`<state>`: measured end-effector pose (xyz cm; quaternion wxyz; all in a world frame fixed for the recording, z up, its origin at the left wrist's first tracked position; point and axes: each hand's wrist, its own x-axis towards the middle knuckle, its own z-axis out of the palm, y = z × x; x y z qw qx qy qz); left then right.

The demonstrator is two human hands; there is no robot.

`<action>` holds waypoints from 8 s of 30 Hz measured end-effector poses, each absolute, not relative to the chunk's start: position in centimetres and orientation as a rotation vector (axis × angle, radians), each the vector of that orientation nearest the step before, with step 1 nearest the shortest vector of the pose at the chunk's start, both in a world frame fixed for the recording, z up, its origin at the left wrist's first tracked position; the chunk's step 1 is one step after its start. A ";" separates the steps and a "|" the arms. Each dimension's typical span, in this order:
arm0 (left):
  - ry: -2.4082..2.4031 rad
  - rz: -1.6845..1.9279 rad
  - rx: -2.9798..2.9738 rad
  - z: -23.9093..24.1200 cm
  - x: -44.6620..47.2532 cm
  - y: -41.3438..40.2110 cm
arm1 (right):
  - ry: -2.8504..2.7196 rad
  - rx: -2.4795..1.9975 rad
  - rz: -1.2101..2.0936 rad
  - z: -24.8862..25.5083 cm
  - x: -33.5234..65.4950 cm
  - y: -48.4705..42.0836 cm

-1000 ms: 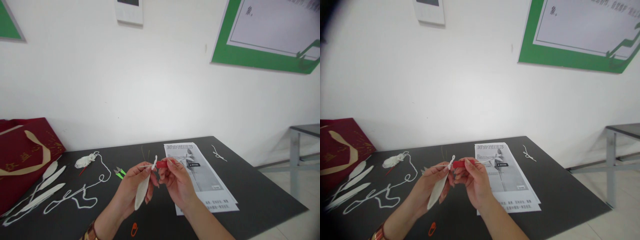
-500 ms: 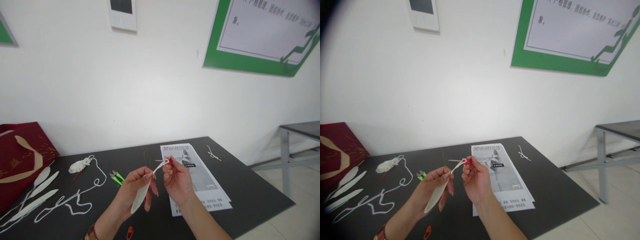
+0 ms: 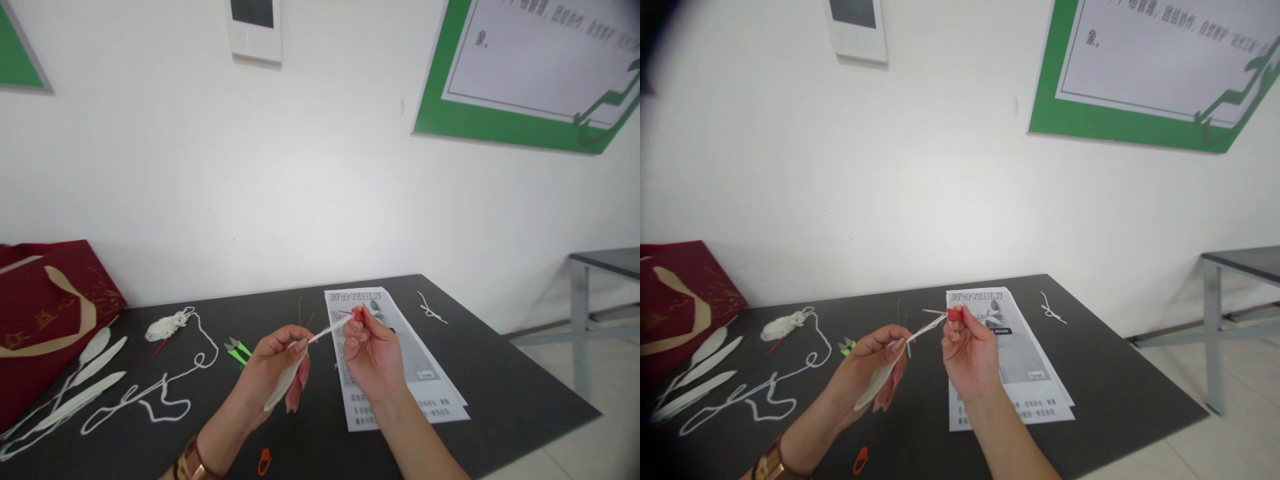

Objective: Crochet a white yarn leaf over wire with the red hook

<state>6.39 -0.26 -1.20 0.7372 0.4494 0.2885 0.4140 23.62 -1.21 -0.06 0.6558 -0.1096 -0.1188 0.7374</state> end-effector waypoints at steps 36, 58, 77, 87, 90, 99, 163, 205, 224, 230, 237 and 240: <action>0.753 0.876 1.223 -1.2 4.2 2.2 | -1.501 -1.463 1.073 -3.4 27.5 2.2; 0.940 0.763 1.633 0.1 3.7 0.5 | -1.882 -1.287 0.691 0.1 20.5 -1.8; 0.811 1.180 1.670 0.4 2.8 0.0 | -1.898 -1.077 0.780 3.4 21.6 -2.5; 0.895 1.481 1.991 0.3 1.8 -1.1 | -1.909 -1.042 0.482 2.6 19.3 -3.0; 0.910 1.502 2.032 0.2 1.8 -1.1 | -1.938 -0.998 0.357 2.1 19.7 -3.2; 0.695 1.369 1.283 0.1 3.3 0.1 | -2.470 -0.884 0.610 0.9 19.5 -5.5; 0.342 0.945 1.093 0.1 3.1 -0.5 | -1.486 -0.955 0.983 2.9 21.0 -1.6; 0.965 1.510 1.234 0.2 4.0 -1.6 | -1.001 -0.808 0.647 2.1 23.3 -2.8; 1.173 1.618 1.401 1.7 4.9 -3.0 | -1.397 -0.690 0.280 0.5 21.1 -6.5; 1.180 1.616 1.476 1.6 4.8 -3.0 | -1.362 -0.697 0.239 0.7 21.0 -6.2; 1.177 1.634 1.490 1.6 4.7 -3.0 | -1.380 -0.704 0.263 0.5 20.9 -6.1; 1.173 1.633 1.497 1.6 4.7 -3.0 | -1.385 -0.714 0.290 0.6 20.9 -6.0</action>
